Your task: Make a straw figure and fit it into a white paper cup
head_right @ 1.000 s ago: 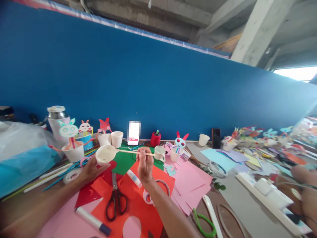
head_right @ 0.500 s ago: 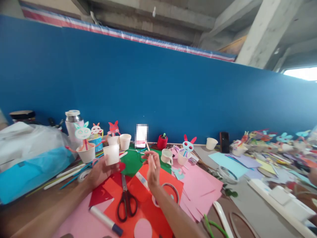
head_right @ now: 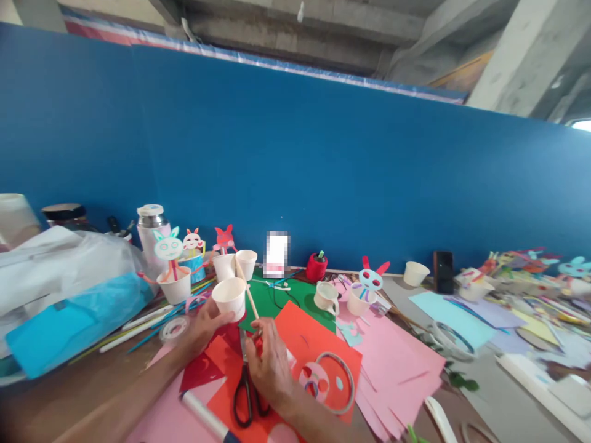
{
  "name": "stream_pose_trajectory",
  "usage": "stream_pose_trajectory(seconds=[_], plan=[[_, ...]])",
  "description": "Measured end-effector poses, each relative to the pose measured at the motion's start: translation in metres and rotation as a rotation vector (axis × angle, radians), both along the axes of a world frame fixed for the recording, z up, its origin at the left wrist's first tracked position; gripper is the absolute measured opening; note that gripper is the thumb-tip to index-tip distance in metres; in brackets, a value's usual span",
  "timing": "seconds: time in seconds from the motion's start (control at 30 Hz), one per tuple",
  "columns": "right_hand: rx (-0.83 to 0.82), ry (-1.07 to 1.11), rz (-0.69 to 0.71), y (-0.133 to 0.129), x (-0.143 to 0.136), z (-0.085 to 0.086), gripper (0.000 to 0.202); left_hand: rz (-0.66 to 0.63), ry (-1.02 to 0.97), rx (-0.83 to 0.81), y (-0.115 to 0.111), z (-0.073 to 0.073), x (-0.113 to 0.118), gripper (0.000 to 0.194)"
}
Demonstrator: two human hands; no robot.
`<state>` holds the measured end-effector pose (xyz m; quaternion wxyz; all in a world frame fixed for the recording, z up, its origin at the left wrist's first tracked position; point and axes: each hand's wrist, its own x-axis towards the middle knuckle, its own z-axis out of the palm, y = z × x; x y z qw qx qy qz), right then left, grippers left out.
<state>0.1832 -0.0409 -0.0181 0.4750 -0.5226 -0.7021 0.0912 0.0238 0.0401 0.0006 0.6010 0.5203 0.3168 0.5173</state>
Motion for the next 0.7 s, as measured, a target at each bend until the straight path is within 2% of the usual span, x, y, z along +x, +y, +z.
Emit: stream_pose_trajectory(seconds=[0.13, 0.23, 0.5, 0.7], plan=[[-0.064, 0.048, -0.01, 0.001, 0.0, -0.006, 0.025, -0.004, -0.008, 0.005, 0.002, -0.005, -0.002, 0.068], [-0.097, 0.001, -0.017, 0.003, 0.002, -0.008, 0.026, -0.008, -0.002, 0.003, 0.003, -0.007, -0.003, 0.067], [-0.036, -0.166, -0.088, 0.007, 0.004, -0.008, 0.022, 0.009, -0.026, 0.05, 0.0, 0.0, -0.007, 0.063], [-0.064, -0.311, -0.164, 0.014, 0.011, -0.003, 0.023, 0.135, -0.03, 0.094, 0.003, -0.004, -0.005, 0.061]])
